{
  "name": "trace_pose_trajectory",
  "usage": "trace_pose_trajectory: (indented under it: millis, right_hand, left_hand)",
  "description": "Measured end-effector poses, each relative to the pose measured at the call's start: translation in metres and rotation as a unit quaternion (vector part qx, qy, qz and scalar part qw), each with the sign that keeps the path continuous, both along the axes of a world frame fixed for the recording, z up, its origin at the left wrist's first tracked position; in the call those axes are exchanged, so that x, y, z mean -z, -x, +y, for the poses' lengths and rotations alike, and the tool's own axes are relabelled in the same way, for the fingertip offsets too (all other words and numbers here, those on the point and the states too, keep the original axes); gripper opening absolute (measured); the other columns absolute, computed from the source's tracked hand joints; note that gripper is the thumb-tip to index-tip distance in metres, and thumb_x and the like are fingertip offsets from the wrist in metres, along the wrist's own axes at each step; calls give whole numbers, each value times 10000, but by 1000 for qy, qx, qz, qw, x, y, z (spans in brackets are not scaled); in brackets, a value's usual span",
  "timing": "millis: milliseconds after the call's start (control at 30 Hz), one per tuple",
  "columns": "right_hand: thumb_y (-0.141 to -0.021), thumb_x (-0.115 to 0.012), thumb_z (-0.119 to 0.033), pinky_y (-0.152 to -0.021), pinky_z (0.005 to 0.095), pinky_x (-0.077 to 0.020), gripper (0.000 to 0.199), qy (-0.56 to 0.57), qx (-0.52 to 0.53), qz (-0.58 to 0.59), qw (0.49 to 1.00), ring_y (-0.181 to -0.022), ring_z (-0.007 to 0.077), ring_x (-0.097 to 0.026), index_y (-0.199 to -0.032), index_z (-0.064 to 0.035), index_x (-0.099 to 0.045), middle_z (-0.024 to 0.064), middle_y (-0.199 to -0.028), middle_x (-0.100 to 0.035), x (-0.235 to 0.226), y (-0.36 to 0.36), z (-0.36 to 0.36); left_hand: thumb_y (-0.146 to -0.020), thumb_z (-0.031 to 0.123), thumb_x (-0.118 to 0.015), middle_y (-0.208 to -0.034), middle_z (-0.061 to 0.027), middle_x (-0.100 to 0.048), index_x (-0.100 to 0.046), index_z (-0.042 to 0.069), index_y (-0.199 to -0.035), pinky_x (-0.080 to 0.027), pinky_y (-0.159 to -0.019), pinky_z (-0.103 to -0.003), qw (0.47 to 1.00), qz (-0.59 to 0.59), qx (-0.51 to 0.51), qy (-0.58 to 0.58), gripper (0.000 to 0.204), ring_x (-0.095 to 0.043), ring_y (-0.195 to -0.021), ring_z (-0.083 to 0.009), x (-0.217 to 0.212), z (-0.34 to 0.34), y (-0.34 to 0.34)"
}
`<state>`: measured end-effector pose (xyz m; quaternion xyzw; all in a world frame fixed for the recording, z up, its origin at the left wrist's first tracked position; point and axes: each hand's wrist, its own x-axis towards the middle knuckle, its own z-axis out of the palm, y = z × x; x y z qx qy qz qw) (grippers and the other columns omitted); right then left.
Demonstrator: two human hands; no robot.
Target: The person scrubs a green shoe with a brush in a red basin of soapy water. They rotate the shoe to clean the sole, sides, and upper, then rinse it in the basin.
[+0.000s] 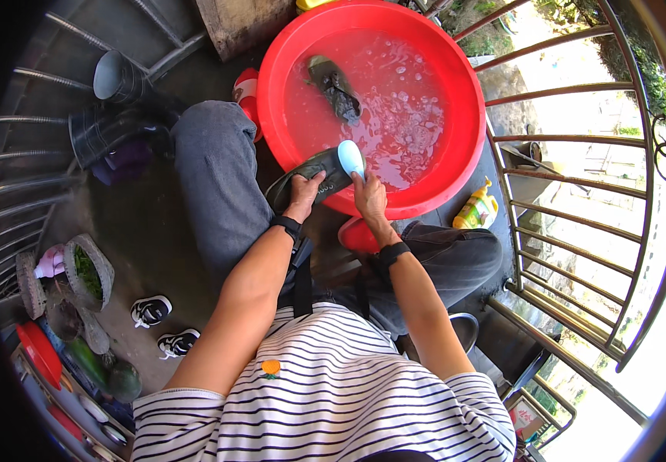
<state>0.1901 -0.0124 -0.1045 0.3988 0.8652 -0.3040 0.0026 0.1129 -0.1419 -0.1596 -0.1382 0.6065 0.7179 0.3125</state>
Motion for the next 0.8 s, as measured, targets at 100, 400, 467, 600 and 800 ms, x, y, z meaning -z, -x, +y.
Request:
trace_pose_trajectory:
  millis: [100,400,467,600,800]
  right_hand:
    - [-868,-572,-402,-612,500,-423,405,17,-17,33,999,-716,458,-578,-863,3,-574,215,-720,-620,3,-3,2]
    - [-825,-703,-303,-377,241,-324,325,318,124,228,912,-402,79,-389,-885,-36,-529,-20,-542,-442,-44,-20,57]
    - [-823,-697,-312,-386,233,-323,343,409,138,189,882,-408,74,-378,-944,-22,-558,-36,-542,-418,-70,-26,83]
    - [-793,-722,-321,-386,232,-327,355,407,84,138,899,-421,65,-391,-889,-5,-590,-35,-545,-436,-123,-38,113]
    - [-708,-765,-135,-456,228,-369,230,75,-21,202,976,-482,48,-453,-833,9,-636,-11,-541,-505,-171,-35,73]
  left_hand:
    - [-798,57,-678,-883,-26,-666,-670,3,-936,-498,-700,-273,1000,-28,9,-3,149,-617,-765,-120,-4,-6,-1]
    - [-789,142,-682,-993,-56,-652,-616,-15,-1057,-471,-811,-286,983,-9,172,-61,317,-610,-888,-153,-50,31,3]
    - [-801,157,-674,-987,-52,-656,-617,-14,-1048,-491,-784,-282,974,-6,183,-135,307,-626,-856,-148,-67,45,10]
    - [-828,210,-669,-975,-47,-662,-619,11,-1048,-522,-744,-283,951,-108,145,-249,300,-650,-808,-141,-100,68,25]
    - [-860,385,-633,-907,-13,-643,-609,91,-1010,-519,-709,-290,911,-147,92,-374,331,-631,-816,-131,-120,107,28]
